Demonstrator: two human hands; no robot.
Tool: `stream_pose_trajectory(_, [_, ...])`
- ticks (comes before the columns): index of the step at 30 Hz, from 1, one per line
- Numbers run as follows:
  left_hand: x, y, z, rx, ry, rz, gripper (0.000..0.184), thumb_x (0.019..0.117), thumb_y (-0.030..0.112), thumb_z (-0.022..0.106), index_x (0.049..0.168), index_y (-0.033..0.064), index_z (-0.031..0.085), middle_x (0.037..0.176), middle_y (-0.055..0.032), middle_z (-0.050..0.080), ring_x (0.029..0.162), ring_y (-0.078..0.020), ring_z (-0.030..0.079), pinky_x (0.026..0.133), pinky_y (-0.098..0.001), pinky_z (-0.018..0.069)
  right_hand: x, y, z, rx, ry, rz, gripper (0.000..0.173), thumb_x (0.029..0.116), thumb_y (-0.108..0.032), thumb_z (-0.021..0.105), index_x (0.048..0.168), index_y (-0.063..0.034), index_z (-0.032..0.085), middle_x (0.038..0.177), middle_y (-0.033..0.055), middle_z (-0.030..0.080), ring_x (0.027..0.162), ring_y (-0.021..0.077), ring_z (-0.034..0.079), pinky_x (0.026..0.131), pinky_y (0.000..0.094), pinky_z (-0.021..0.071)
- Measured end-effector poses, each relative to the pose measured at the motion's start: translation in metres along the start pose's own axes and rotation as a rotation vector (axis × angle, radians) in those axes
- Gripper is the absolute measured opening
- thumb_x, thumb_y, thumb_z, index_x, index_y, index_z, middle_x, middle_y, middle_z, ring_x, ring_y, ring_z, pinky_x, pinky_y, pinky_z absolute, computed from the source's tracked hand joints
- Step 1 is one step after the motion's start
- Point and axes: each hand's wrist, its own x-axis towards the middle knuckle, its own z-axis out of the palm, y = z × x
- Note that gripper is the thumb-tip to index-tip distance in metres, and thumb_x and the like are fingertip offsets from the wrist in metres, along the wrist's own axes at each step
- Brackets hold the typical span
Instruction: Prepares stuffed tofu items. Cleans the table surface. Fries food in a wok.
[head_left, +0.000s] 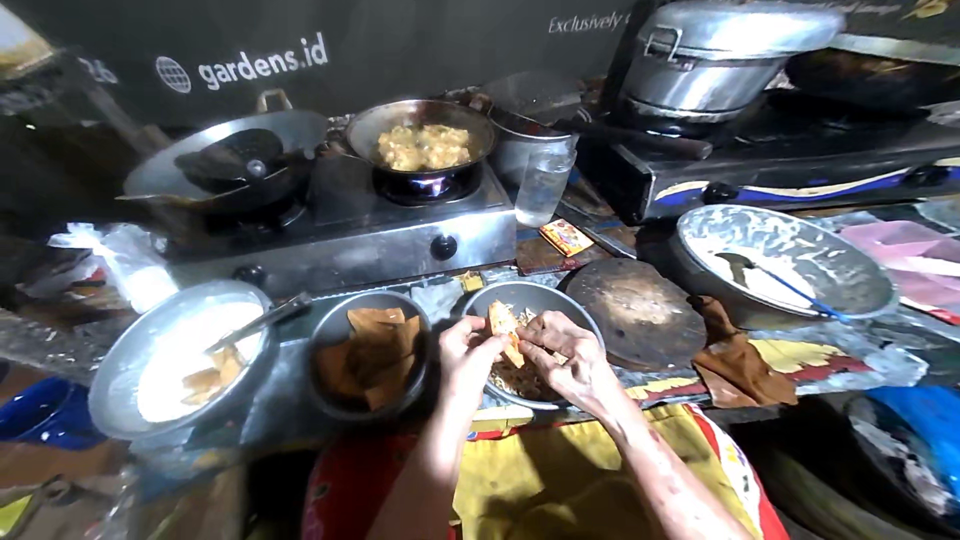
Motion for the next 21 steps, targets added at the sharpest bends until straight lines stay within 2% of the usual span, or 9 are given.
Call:
stream_pose_trajectory(3, [0.001, -0.003, 0.001, 0.018, -0.015, 0.044, 0.023, 0.0824, -0.011, 0.070, 0.105, -0.0088, 0.065, 0.084, -0.0103, 0.070, 0.068, -0.0116, 0.068, 0.065, -0.0268, 0.0597, 0.001, 0.002, -0.001, -0.001, -0.036, -0.047, 0.023, 0.0893, -0.008, 0.060, 0.095, 0.0031, 0.079, 0.092, 0.0152, 0.071, 0.092, 0.0190, 0.065, 0.086, 0.0244, 0.0517])
stream_pose_trajectory(5, [0.000, -0.004, -0.001, 0.035, -0.036, 0.071, 0.025, 0.0818, -0.010, 0.071, 0.106, -0.0092, 0.066, 0.088, -0.0112, 0.070, 0.072, -0.0119, 0.068, 0.068, -0.0279, 0.0598, 0.003, 0.005, -0.002, 0.006, -0.055, -0.037, 0.021, 0.0885, -0.011, 0.061, 0.090, 0.0006, 0.079, 0.092, 0.0132, 0.071, 0.092, 0.0160, 0.065, 0.085, 0.0236, 0.0521])
stream_pose_trajectory(9, [-0.002, -0.007, 0.000, 0.041, -0.092, 0.168, 0.024, 0.0798, -0.009, 0.071, 0.103, -0.0100, 0.066, 0.093, -0.0105, 0.069, 0.075, -0.0082, 0.065, 0.070, -0.0248, 0.0573, 0.005, 0.015, -0.006, 0.061, -0.030, 0.058, 0.021, 0.0861, -0.019, 0.069, 0.089, 0.0013, 0.074, 0.094, 0.0124, 0.070, 0.082, 0.0061, 0.064, 0.072, 0.0178, 0.0529])
stream_pose_trajectory(12, [0.000, -0.011, -0.002, 0.071, -0.122, 0.261, 0.021, 0.0783, -0.008, 0.071, 0.099, -0.0107, 0.067, 0.100, -0.0128, 0.065, 0.079, -0.0069, 0.062, 0.072, -0.0213, 0.0553, 0.006, 0.015, -0.003, 0.064, -0.014, 0.054, 0.019, 0.0844, -0.017, 0.068, 0.083, 0.0024, 0.070, 0.087, 0.0090, 0.067, 0.078, -0.0009, 0.060, 0.069, 0.0109, 0.0483])
stream_pose_trajectory(14, [0.001, -0.012, -0.002, 0.093, -0.124, 0.274, 0.020, 0.0782, -0.007, 0.071, 0.097, -0.0109, 0.067, 0.097, -0.0127, 0.064, 0.076, -0.0057, 0.060, 0.069, -0.0199, 0.0537, 0.006, 0.010, 0.002, 0.019, 0.004, 0.016, 0.018, 0.0826, -0.012, 0.062, 0.078, 0.0044, 0.069, 0.084, 0.0133, 0.066, 0.078, 0.0045, 0.060, 0.069, 0.0147, 0.0480])
stream_pose_trajectory(16, [0.001, -0.004, -0.006, 0.119, -0.107, 0.251, 0.019, 0.0795, -0.005, 0.072, 0.097, -0.0101, 0.067, 0.094, -0.0118, 0.065, 0.073, -0.0058, 0.060, 0.067, -0.0206, 0.0530, 0.007, 0.003, 0.004, 0.020, -0.001, -0.004, 0.021, 0.0850, -0.012, 0.061, 0.081, 0.0048, 0.072, 0.088, 0.0158, 0.068, 0.081, 0.0076, 0.062, 0.072, 0.0170, 0.0496])
stream_pose_trajectory(18, [0.000, 0.015, -0.018, 0.130, -0.067, 0.218, 0.021, 0.0813, -0.005, 0.072, 0.101, -0.0098, 0.068, 0.091, -0.0108, 0.066, 0.072, -0.0066, 0.059, 0.067, -0.0225, 0.0526, 0.009, 0.000, -0.001, 0.086, -0.021, 0.010, 0.024, 0.0907, -0.016, 0.065, 0.093, 0.0048, 0.076, 0.096, 0.0127, 0.071, 0.087, 0.0011, 0.065, 0.077, 0.0119, 0.0525])
stream_pose_trajectory(21, [0.003, 0.042, -0.056, 0.179, 0.055, 0.223, 0.022, 0.0859, -0.004, 0.071, 0.108, -0.0076, 0.068, 0.082, -0.0106, 0.070, 0.069, -0.0112, 0.064, 0.067, -0.0293, 0.0567, 0.009, 0.002, -0.010, 0.069, -0.027, 0.017, 0.028, 0.0917, -0.017, 0.066, 0.099, 0.0079, 0.074, 0.101, 0.0166, 0.070, 0.086, 0.0025, 0.064, 0.075, 0.0127, 0.0519])
